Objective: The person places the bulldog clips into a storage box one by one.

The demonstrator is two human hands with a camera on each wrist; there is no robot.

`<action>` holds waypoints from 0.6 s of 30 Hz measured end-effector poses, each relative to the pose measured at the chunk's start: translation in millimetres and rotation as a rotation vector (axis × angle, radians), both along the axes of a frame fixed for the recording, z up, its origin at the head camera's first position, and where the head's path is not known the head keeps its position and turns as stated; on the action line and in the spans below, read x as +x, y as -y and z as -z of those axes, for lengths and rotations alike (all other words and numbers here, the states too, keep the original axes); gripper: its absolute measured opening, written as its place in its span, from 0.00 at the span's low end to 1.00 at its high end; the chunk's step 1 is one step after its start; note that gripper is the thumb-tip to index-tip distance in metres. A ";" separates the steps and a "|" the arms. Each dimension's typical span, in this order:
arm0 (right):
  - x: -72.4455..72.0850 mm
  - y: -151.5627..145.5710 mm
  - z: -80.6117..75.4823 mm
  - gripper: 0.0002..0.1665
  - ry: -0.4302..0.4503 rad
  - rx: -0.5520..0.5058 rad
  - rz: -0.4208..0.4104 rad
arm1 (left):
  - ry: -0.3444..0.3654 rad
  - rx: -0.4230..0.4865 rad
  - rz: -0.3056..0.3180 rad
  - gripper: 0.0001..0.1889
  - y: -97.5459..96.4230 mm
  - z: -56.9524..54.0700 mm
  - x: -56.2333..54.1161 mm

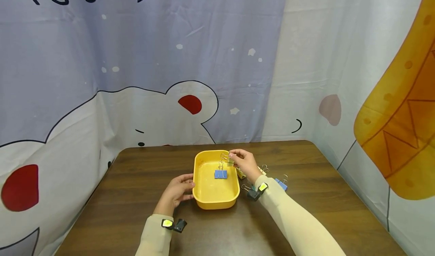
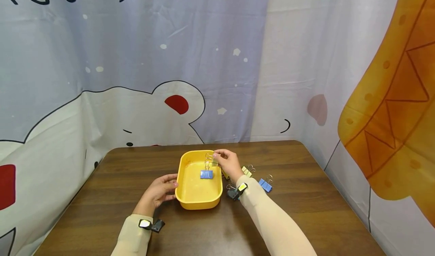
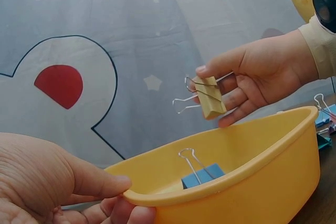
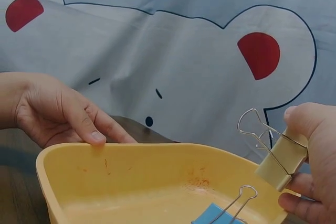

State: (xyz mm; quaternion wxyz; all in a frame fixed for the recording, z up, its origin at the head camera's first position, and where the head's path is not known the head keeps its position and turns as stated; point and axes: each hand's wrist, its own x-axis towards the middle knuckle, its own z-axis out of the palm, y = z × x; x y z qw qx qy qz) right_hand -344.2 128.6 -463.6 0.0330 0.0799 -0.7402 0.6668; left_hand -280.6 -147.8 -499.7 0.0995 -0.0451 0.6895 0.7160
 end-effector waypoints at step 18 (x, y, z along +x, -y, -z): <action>-3.3 -12.3 2.2 0.19 -0.014 -0.086 -0.013 | 0.008 0.005 -0.011 0.22 -0.1 1.6 -1.9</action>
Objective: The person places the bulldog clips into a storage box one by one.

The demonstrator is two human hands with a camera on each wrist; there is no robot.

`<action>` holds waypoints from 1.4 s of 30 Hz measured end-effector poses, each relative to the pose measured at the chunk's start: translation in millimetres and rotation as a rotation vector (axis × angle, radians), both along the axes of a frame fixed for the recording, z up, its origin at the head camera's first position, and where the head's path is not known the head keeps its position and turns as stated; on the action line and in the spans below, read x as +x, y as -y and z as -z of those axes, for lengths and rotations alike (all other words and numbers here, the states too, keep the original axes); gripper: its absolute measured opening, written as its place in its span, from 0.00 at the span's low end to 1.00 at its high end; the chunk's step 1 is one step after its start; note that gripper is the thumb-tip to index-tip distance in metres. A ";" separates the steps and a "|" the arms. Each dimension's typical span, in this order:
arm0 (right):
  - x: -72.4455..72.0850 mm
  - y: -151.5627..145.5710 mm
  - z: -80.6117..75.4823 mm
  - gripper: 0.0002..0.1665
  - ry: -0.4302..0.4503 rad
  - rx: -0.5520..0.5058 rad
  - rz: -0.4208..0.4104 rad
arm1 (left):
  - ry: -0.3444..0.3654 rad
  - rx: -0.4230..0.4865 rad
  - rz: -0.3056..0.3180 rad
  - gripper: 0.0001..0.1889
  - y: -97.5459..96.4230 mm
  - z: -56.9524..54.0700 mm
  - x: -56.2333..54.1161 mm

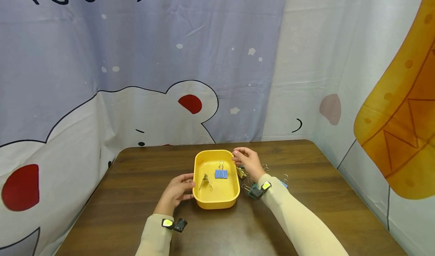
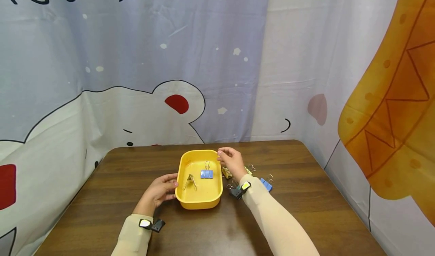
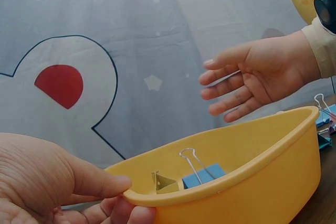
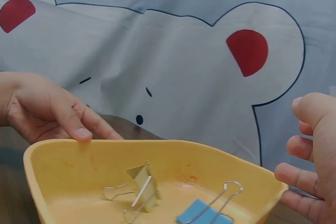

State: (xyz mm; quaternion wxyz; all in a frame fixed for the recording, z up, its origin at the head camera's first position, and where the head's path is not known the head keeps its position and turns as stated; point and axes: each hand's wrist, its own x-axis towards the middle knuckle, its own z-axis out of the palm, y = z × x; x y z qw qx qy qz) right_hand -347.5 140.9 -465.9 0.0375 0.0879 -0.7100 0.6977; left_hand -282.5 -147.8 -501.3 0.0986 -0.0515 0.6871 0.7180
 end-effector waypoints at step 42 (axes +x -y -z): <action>-10.7 -105.2 21.3 0.19 0.014 0.172 0.250 | 0.004 -0.012 0.008 0.23 1.2 -1.7 2.8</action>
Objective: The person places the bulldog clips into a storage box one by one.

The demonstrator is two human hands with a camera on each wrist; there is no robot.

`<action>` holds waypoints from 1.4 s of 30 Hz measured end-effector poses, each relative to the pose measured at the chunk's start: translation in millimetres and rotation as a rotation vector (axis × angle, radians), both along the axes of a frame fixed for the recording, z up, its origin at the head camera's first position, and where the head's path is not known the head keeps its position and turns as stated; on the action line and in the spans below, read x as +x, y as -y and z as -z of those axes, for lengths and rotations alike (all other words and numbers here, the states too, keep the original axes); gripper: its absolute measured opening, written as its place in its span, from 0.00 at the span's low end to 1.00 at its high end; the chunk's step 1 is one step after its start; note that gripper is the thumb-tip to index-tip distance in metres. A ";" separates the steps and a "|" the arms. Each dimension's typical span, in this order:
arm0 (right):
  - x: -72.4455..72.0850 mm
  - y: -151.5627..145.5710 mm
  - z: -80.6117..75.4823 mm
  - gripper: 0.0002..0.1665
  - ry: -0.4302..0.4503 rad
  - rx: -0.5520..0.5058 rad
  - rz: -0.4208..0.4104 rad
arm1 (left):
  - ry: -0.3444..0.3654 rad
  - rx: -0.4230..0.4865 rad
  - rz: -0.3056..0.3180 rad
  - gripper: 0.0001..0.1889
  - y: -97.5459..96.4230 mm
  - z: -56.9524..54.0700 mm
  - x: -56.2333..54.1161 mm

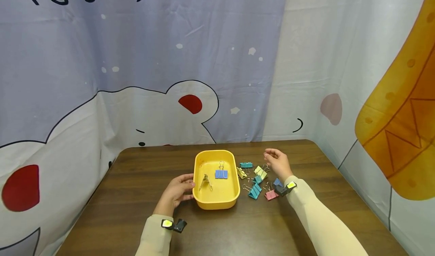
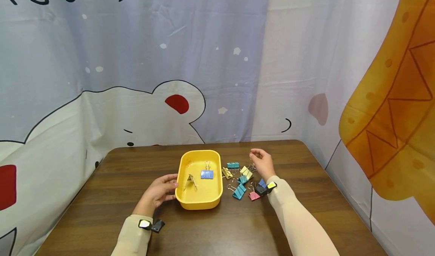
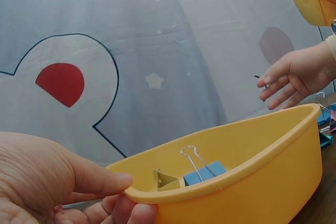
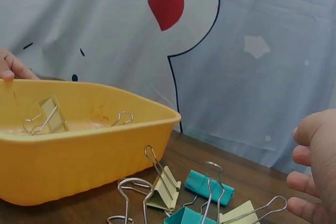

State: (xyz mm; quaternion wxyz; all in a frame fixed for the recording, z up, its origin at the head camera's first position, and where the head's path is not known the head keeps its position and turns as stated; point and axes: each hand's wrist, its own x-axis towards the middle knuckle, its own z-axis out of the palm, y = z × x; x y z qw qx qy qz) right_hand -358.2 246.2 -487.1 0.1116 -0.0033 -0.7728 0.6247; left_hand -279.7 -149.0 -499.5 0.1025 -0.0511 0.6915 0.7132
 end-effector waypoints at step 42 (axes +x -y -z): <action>-3.5 0.8 24.7 0.20 0.087 0.073 -0.030 | -0.008 0.036 0.005 0.23 -0.4 1.6 -1.2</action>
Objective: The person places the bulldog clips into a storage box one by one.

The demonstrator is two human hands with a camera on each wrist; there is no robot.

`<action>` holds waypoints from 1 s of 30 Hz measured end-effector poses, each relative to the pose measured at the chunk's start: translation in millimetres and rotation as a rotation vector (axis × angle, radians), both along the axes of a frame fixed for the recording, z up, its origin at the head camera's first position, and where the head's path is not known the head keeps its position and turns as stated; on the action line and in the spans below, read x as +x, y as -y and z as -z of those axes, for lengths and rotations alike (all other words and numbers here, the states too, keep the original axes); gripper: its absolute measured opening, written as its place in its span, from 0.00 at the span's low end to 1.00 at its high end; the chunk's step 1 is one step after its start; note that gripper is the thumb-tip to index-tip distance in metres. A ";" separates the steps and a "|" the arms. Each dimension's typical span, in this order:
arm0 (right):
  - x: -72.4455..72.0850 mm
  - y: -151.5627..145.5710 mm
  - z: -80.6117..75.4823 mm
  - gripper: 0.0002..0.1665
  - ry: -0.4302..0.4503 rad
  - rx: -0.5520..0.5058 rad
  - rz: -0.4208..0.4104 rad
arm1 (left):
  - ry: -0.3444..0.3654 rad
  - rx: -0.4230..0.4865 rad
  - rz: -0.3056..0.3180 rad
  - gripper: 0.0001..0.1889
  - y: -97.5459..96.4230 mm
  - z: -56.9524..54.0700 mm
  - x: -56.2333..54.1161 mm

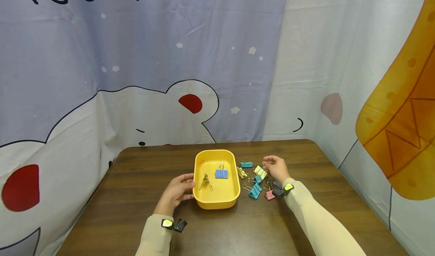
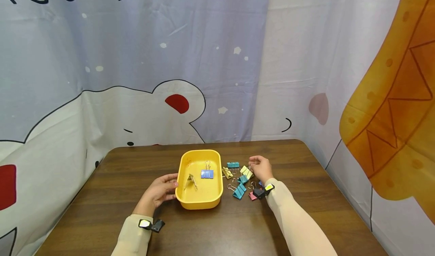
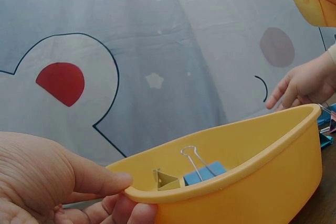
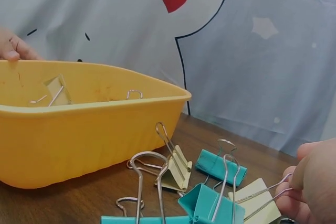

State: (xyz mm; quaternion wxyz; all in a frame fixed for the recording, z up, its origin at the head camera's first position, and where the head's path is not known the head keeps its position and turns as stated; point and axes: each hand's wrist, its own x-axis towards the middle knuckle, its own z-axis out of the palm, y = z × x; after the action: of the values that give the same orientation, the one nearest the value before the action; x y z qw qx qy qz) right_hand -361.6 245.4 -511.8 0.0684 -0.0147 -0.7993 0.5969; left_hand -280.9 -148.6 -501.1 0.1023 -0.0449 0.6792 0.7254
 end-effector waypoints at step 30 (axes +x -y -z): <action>2.8 17.9 -52.5 0.16 -0.080 -0.066 -0.040 | 0.009 -0.008 -0.007 0.23 1.5 2.5 -2.6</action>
State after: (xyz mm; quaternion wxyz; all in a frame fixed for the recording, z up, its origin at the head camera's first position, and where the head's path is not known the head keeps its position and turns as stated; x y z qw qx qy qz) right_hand -358.9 227.5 -459.3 0.0877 0.0230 -0.7758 0.6244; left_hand -283.5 -150.0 -503.5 0.1025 -0.0509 0.6816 0.7227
